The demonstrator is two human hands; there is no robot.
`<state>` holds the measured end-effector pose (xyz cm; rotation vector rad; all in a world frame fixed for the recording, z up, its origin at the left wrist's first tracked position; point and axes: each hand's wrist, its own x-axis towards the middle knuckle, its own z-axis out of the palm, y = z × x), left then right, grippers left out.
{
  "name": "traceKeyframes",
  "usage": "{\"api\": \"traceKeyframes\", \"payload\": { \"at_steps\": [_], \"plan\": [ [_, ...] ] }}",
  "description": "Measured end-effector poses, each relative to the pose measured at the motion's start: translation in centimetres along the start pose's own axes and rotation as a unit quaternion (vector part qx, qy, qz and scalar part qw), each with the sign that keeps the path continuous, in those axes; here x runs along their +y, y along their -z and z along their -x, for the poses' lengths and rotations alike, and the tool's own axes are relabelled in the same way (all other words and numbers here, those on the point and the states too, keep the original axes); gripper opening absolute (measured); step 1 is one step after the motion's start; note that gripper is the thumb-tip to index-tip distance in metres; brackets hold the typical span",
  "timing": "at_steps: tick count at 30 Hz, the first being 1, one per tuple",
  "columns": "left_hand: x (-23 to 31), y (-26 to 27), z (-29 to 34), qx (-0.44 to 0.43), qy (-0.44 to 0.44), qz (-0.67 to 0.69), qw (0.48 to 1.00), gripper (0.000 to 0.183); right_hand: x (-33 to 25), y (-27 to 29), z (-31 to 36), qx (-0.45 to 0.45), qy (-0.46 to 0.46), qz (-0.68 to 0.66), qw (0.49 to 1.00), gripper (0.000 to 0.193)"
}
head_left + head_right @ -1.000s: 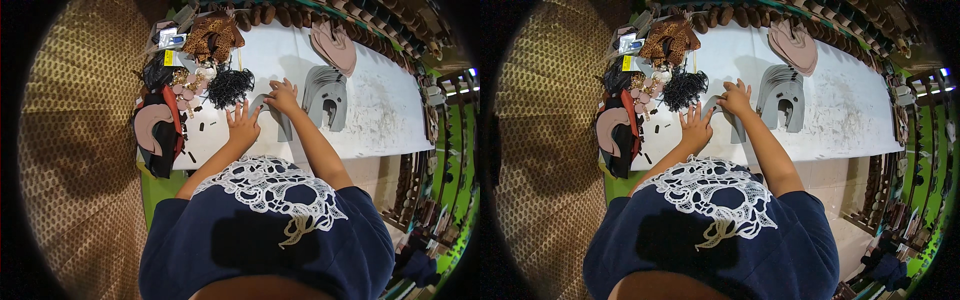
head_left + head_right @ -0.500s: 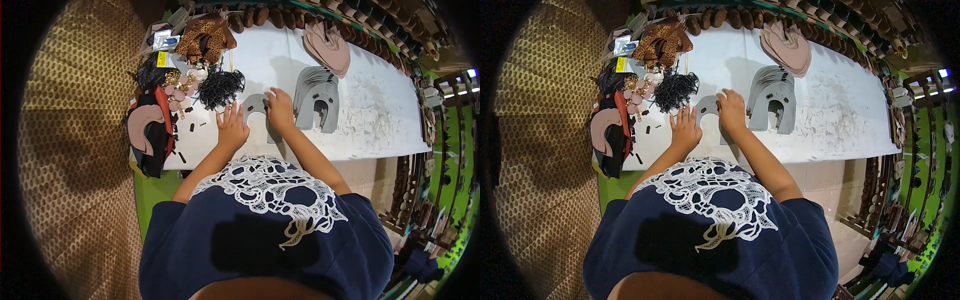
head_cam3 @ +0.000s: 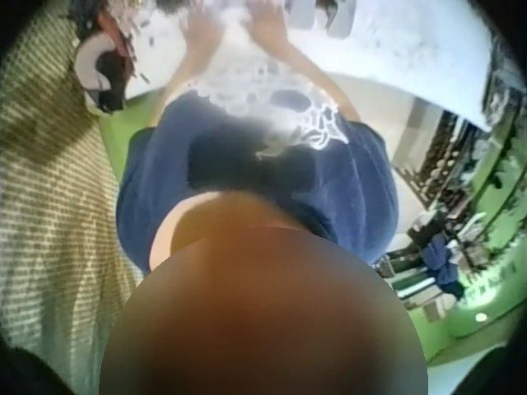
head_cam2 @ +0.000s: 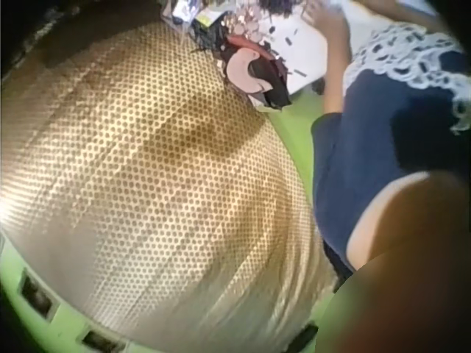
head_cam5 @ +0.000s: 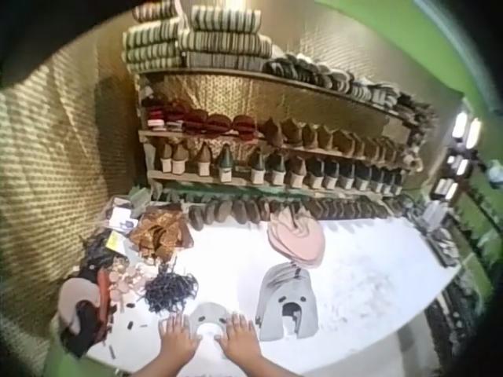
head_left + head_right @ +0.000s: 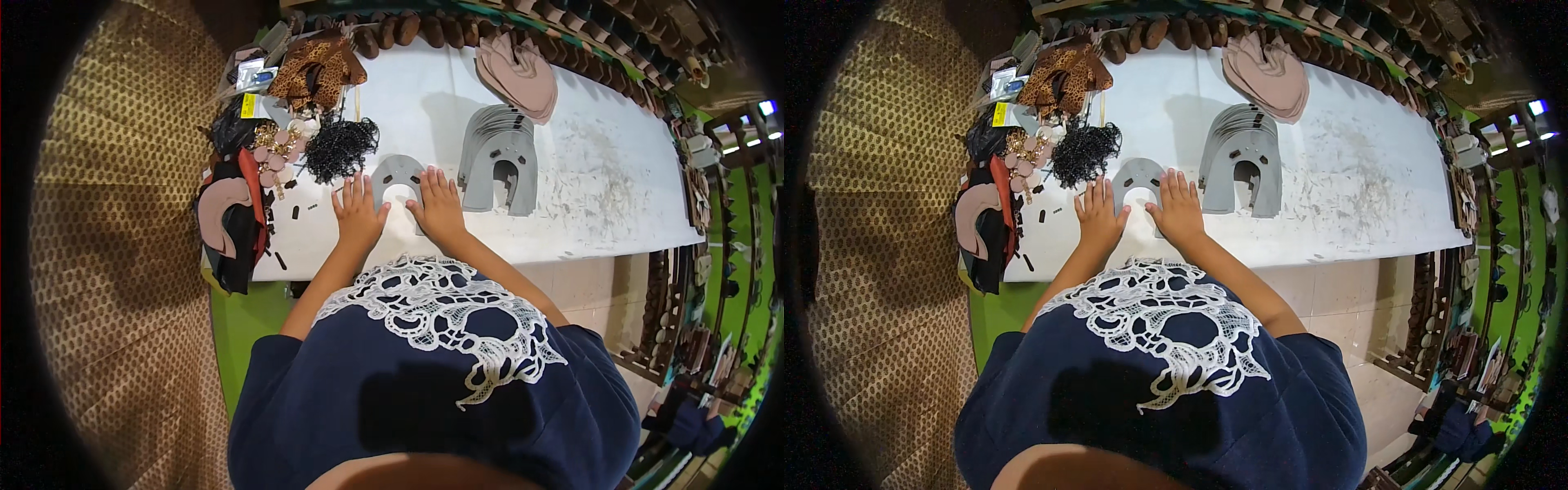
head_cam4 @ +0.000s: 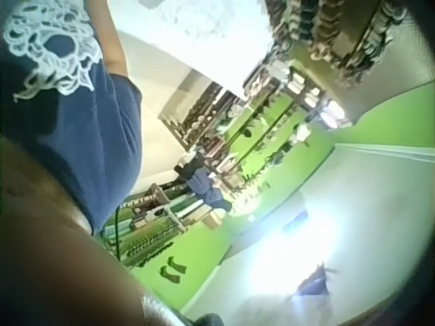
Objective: Sort and arrange various shoe upper parts and linings on a workbench.
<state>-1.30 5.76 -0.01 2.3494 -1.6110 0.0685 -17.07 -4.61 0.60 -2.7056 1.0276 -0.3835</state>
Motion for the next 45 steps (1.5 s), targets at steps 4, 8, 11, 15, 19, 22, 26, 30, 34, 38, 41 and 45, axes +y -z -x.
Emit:
{"api": "traceKeyframes", "payload": {
  "at_steps": [4,8,11,15,19,22,26,30,34,38,41,45],
  "plan": [
    [0.8,0.5,-0.2,-0.033,0.051,0.008,0.998,0.068,0.3,0.1,0.1,0.005,-0.046,-0.016,0.999,0.072],
    [0.6,0.6,-0.6,-0.025,0.112,0.089,0.989,0.052,0.5,-0.4,0.0,0.061,-0.055,-0.039,0.996,0.070],
    [0.0,0.5,-1.6,0.014,0.126,0.152,0.980,0.033,0.5,-0.5,-0.7,0.069,-0.074,-0.056,0.993,0.053],
    [-0.5,1.0,-3.7,0.008,0.099,0.120,0.988,0.024,0.7,0.6,-1.5,0.079,-0.080,-0.186,0.976,0.032],
    [-0.1,2.7,-4.7,-0.047,0.074,0.047,0.995,0.023,0.4,2.1,-1.8,0.084,-0.071,-0.232,0.966,0.016],
    [-0.4,3.8,-4.2,-0.033,0.027,0.051,0.998,0.023,-0.1,4.5,-1.6,0.040,-0.110,-0.293,0.949,0.016],
    [0.4,5.6,-3.8,-0.035,0.007,0.137,0.990,0.023,1.3,5.6,-0.5,0.060,-0.091,-0.336,0.936,0.019],
    [2.6,6.6,-4.3,-0.058,-0.048,0.179,0.981,0.021,3.4,9.3,0.8,0.073,-0.084,-0.332,0.937,0.017],
    [6.3,7.2,-5.9,-0.082,-0.119,0.253,0.957,0.022,7.4,12.9,2.6,0.072,-0.105,-0.280,0.952,0.020],
    [10.2,6.3,-8.9,-0.120,-0.165,0.309,0.929,0.024,11.4,15.4,4.0,0.085,-0.203,-0.364,0.905,0.024],
    [12.5,3.8,-11.6,-0.113,-0.159,0.346,0.918,0.025,14.1,15.1,2.9,0.101,-0.248,-0.388,0.882,0.027],
    [14.2,-0.3,-12.5,-0.046,-0.097,0.199,0.974,0.038,16.1,11.9,1.1,0.133,-0.281,-0.256,0.915,0.029]
  ]
}}
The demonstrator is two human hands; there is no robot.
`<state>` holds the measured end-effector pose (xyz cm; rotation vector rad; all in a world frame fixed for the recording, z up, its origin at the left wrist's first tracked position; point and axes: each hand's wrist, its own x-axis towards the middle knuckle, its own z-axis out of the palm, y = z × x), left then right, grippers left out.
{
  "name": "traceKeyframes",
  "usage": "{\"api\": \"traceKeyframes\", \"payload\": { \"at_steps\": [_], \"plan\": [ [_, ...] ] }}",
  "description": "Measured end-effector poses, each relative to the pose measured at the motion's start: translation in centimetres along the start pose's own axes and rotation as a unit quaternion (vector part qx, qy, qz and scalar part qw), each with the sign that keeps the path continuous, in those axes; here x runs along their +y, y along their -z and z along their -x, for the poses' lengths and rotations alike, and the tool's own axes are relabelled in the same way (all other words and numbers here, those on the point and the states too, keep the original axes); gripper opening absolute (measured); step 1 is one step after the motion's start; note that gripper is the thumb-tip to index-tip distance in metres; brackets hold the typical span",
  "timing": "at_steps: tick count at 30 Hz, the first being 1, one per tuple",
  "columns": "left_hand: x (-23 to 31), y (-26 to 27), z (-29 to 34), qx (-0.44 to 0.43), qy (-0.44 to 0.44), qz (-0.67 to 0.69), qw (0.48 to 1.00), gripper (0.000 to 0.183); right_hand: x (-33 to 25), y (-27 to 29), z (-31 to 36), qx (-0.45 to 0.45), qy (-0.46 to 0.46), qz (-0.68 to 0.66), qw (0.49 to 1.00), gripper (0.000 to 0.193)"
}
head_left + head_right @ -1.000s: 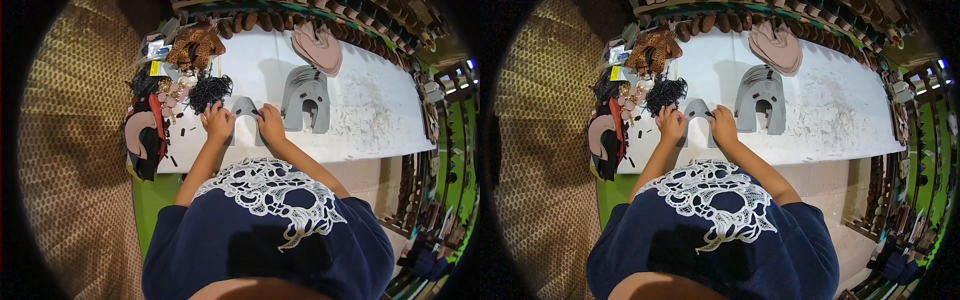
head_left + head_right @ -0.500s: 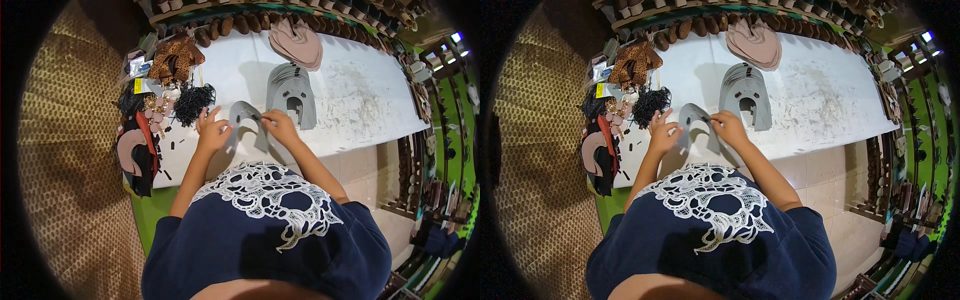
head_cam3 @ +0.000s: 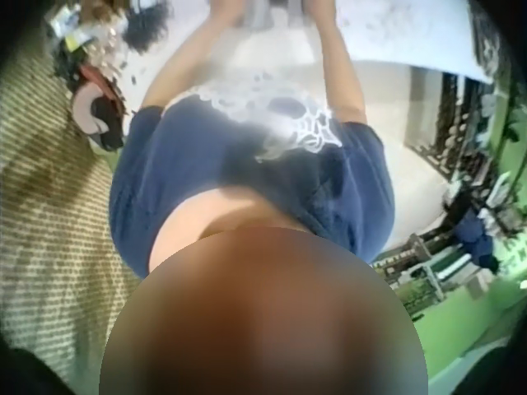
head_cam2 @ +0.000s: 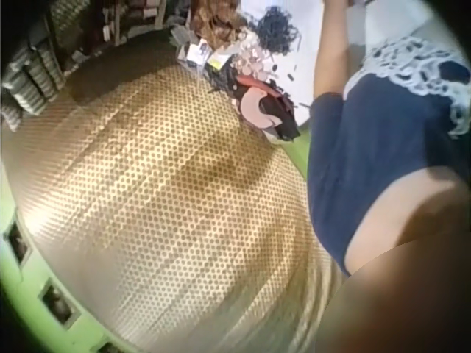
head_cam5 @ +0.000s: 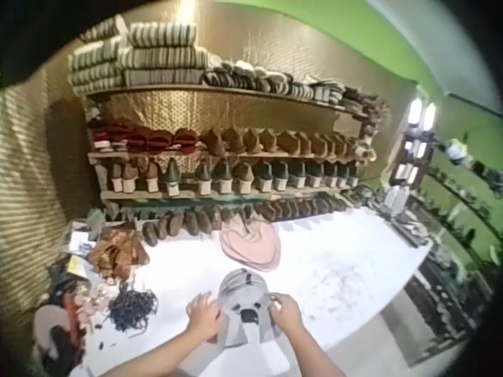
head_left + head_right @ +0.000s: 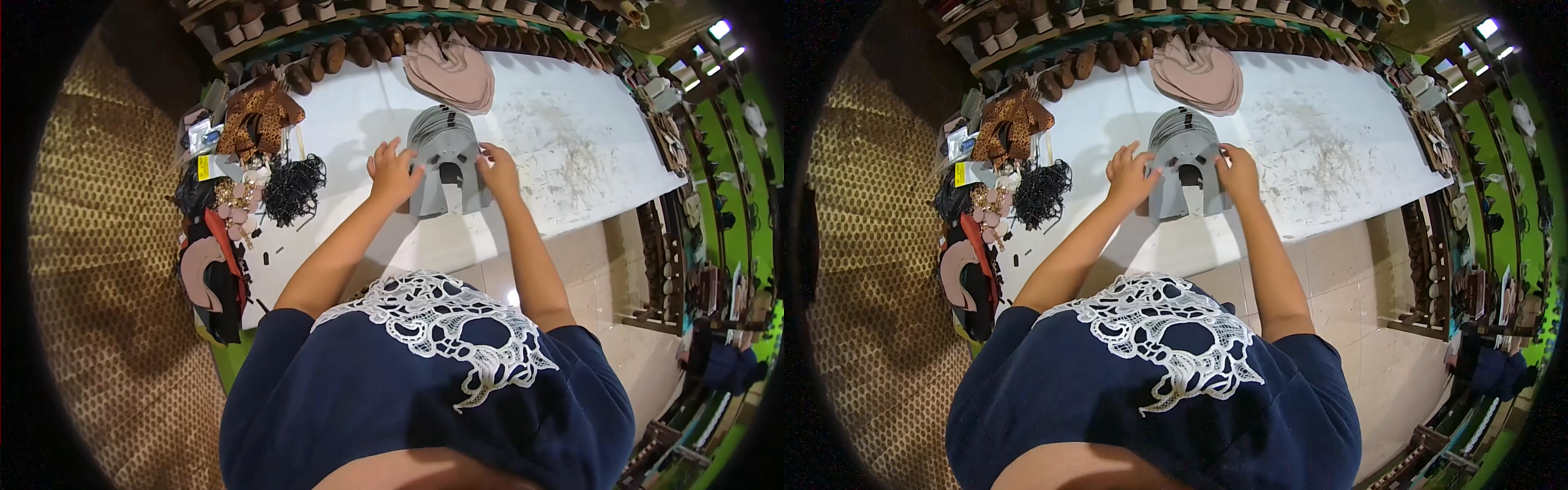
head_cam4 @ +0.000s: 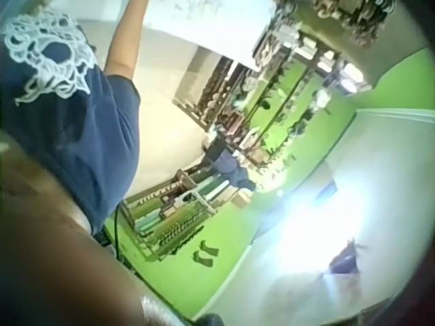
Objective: Sort and arrange various shoe upper parts and linings on a workbench.
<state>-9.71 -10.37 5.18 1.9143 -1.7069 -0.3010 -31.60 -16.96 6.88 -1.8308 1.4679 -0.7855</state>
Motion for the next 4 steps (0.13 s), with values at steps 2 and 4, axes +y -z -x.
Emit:
{"api": "traceKeyframes", "payload": {
  "at_steps": [2,4],
  "plan": [
    [-0.6,-1.5,0.2,0.017,-0.015,-0.010,1.000,0.052,0.5,-1.8,0.1,0.157,0.191,0.138,0.959,0.033],
    [-0.8,-2.2,0.7,0.033,-0.029,-0.020,0.999,0.067,0.6,-2.9,0.5,0.147,0.192,0.097,0.965,0.041]
  ]
}}
